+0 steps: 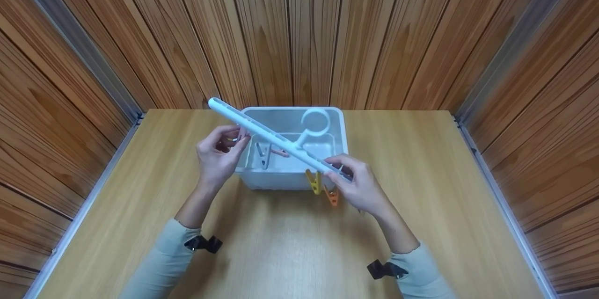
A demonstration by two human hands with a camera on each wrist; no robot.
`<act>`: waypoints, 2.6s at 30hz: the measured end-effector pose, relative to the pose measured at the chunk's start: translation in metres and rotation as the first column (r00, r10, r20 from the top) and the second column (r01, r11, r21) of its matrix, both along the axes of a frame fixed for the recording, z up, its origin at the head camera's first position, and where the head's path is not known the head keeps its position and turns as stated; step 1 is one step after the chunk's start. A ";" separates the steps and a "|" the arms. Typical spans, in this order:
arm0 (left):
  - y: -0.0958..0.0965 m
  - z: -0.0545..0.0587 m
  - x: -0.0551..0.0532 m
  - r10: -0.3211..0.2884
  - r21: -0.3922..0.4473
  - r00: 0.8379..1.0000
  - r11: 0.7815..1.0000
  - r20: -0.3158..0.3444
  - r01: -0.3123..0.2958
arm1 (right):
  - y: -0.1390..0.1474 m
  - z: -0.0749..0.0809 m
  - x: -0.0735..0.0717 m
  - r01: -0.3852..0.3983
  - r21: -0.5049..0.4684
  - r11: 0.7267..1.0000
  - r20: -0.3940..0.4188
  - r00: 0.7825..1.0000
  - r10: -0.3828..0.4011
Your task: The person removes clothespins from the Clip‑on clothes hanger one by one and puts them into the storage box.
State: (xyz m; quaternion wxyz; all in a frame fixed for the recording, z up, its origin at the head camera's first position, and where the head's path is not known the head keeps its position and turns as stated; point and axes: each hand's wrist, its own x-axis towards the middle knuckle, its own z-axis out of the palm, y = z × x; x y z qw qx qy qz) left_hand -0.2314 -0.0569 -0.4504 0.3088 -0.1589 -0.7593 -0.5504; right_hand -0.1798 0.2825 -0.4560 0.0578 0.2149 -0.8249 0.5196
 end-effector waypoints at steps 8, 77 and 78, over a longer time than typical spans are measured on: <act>-0.008 0.003 -0.004 -0.134 0.053 0.987 0.990 0.091 0.129 | 0.001 -0.002 0.001 -0.019 -0.003 1.000 0.014 1.000 0.019; -0.026 0.018 -0.011 -0.259 0.041 0.941 0.966 0.216 0.257 | 0.003 0.003 -0.008 -0.046 -0.009 0.999 0.016 0.999 0.046; -0.026 0.019 -0.010 -0.248 0.022 0.948 0.968 0.200 0.248 | 0.004 0.003 -0.008 -0.043 -0.006 0.999 0.014 0.999 0.044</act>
